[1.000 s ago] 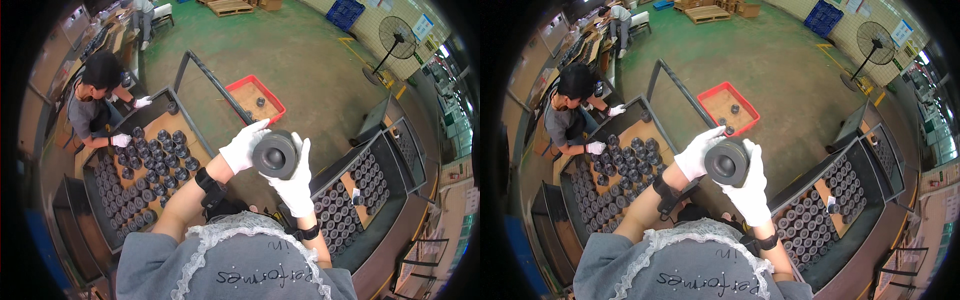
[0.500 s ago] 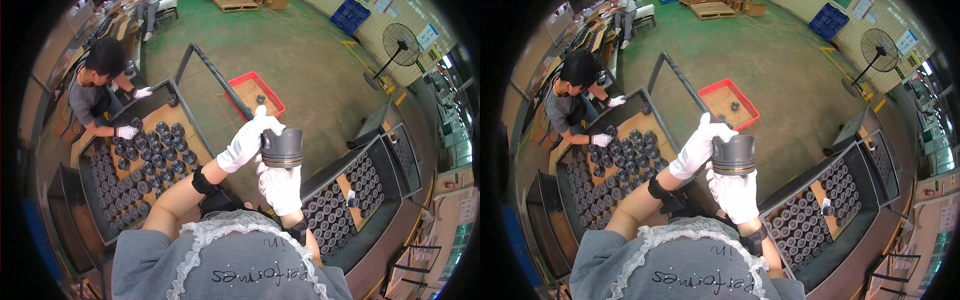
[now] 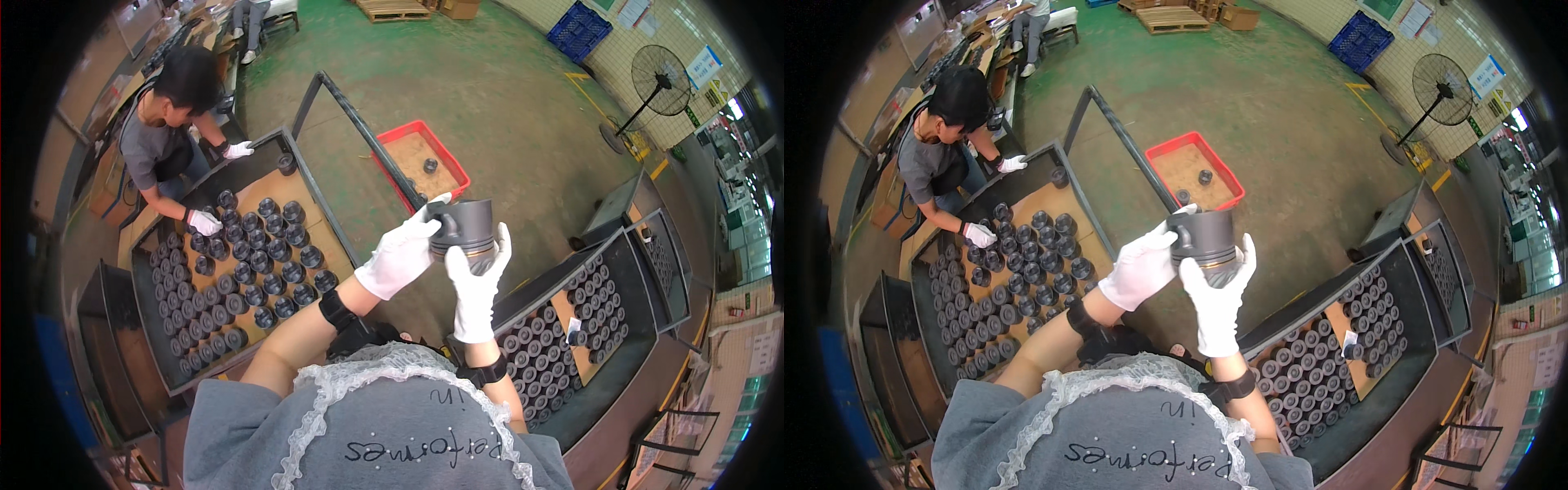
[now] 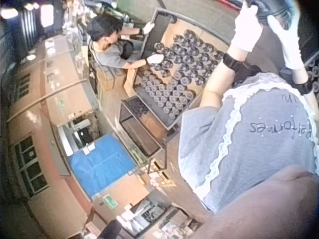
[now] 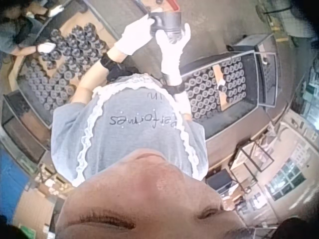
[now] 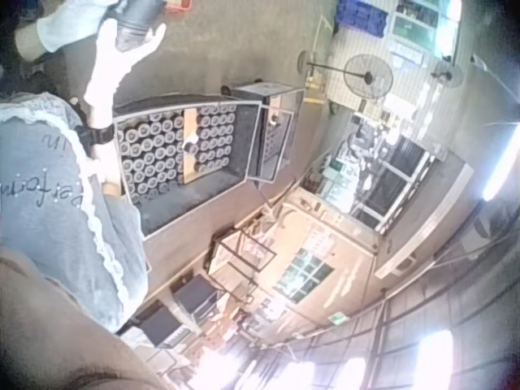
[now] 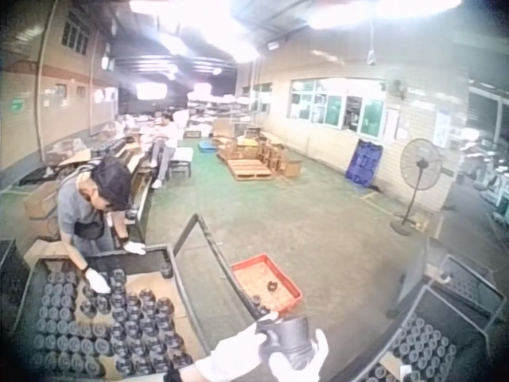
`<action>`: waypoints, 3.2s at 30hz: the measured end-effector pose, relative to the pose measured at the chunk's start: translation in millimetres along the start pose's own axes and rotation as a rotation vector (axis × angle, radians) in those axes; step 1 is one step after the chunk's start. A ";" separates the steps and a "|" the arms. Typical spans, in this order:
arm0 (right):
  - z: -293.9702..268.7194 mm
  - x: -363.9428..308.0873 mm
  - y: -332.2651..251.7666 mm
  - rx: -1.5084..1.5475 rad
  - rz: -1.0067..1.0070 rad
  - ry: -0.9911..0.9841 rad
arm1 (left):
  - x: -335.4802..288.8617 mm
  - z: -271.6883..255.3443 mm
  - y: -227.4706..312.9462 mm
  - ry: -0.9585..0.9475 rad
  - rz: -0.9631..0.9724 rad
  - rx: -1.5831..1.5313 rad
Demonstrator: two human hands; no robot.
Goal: Sorting engine pistons between trays and moving them across a factory floor.
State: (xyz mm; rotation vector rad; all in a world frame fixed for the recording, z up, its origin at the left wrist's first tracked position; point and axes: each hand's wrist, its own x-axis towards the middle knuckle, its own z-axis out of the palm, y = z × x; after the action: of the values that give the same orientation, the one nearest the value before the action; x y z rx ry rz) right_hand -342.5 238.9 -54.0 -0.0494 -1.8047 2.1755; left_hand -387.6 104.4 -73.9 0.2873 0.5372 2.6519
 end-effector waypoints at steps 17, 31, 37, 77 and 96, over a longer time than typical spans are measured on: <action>9.1 -6.9 2.0 -0.474 -0.244 0.020 | 11.4 21.3 -2.3 -0.044 0.025 0.051; -7.5 6.3 42.8 -0.196 0.002 -0.004 | 3.7 26.5 -6.2 0.204 0.143 0.363; -10.7 25.7 -4.9 0.936 0.524 -0.222 | -20.3 58.5 -24.8 0.081 0.720 1.567; 157.3 208.1 255.8 -1.423 0.228 -0.274 | -23.9 -686.0 304.1 1.166 -0.432 1.896; 136.0 201.0 267.2 -1.291 0.378 -0.190 | 95.0 -732.7 375.1 1.677 -0.227 1.728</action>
State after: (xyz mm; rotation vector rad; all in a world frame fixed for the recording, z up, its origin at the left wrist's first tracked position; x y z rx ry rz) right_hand -621.8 119.9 -249.2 -0.4964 -3.1565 0.8061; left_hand -809.9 -406.6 -571.1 -1.4770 2.7331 0.8261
